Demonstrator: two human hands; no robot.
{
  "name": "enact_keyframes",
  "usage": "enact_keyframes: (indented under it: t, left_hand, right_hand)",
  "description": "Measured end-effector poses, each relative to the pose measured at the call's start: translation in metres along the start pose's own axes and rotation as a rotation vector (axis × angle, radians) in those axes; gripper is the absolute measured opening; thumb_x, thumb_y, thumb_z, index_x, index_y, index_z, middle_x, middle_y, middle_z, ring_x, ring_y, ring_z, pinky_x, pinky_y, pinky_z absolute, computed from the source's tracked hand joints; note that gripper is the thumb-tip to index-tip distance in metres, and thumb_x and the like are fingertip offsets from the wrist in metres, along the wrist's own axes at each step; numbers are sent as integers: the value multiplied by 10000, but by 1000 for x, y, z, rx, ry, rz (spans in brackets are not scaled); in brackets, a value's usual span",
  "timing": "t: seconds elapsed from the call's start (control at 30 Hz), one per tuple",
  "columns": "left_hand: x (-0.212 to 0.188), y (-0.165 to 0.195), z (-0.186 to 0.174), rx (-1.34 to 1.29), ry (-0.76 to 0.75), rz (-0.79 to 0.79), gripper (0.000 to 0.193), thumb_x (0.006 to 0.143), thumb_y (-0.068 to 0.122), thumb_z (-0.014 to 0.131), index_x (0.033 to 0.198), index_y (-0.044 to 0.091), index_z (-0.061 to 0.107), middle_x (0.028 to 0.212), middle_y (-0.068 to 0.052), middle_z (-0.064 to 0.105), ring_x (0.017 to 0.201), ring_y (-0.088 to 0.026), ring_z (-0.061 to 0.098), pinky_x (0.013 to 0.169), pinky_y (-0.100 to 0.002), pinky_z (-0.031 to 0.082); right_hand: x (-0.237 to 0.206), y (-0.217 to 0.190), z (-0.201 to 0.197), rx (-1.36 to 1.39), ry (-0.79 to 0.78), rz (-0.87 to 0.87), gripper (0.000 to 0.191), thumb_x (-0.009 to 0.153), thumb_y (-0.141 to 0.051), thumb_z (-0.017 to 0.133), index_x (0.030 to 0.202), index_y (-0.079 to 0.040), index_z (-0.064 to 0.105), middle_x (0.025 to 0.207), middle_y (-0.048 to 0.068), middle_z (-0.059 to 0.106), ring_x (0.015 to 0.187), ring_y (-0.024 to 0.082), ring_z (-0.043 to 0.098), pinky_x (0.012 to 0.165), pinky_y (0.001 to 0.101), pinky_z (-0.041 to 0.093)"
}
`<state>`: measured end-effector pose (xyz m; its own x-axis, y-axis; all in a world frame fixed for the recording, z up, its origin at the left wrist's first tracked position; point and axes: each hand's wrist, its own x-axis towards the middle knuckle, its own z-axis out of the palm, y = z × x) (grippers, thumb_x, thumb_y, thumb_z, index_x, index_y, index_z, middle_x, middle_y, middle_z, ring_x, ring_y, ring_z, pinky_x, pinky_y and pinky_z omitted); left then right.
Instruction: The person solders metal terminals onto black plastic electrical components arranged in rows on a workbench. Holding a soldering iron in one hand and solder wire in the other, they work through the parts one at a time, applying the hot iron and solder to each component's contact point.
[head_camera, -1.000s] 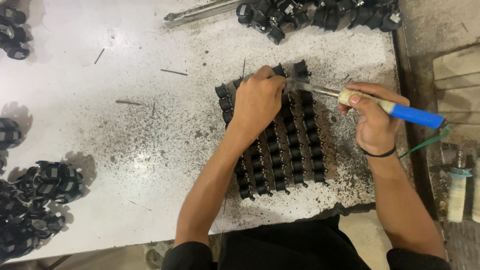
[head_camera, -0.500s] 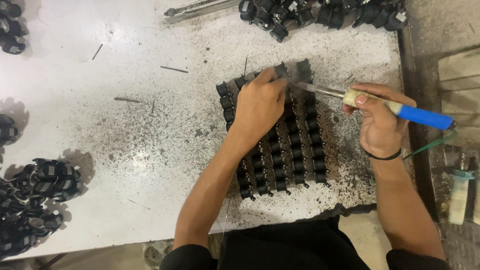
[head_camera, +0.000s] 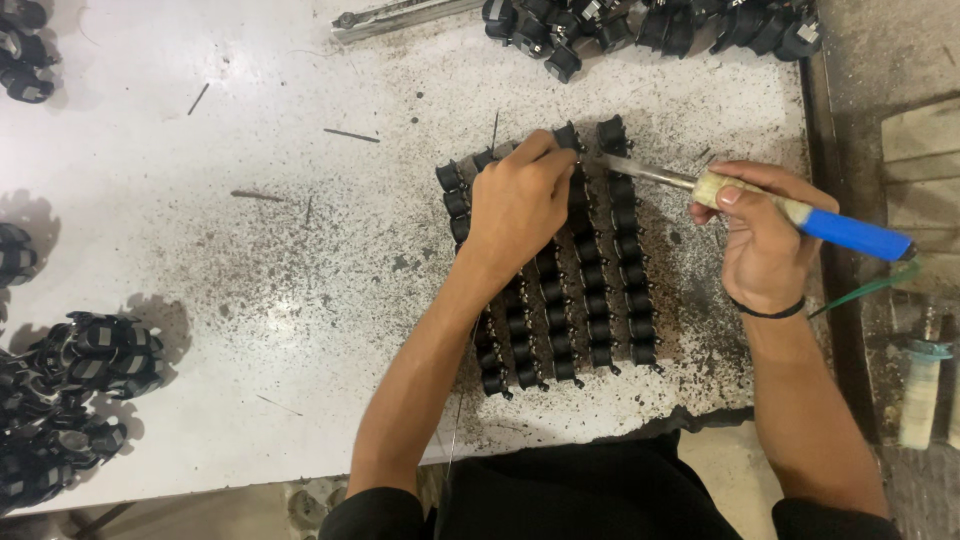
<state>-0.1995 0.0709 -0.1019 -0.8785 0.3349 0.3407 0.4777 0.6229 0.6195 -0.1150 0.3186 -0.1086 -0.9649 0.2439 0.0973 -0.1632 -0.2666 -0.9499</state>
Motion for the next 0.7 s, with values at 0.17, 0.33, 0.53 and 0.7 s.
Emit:
enact_keyframes:
  t: [0.17,0.33,0.53,0.7]
  left_hand:
    - [4,-2,1,25,-36,23,78,896,74,705,963,48,733,962,-104,678,711,-357,707,615,-448,587]
    - [11,9,-7,74,-70,35,79,883,60,705,949,18,694,935,-134,650,703,-385,689,627,-465,587]
    - [-10,24,-25,13,36,35,103,911,23,655,1014,18,661,1027,-128,609,768,-345,710,642,-426,594]
    - [-27,26,-16,54,-63,-1,203,886,35,676,1069,80,753,995,-99,644,674,-320,701,586,-432,579]
  right_hand:
    - [2,0,3,-3,18,10,202,977,20,619,1121,138,698,1002,244,713,821,281,714,735,371,615]
    - [1,-5,-5,89,23,-17,176,1024,21,611,1099,153,699,978,242,710,810,282,706,742,365,609]
    - [-25,0,-13,60,-1,-176,176,984,14,624,1125,108,674,1038,240,716,828,285,720,698,362,616]
    - [-40,5,-14,-23,32,-85,166,984,33,629,1096,141,686,997,246,710,802,279,713,710,351,602]
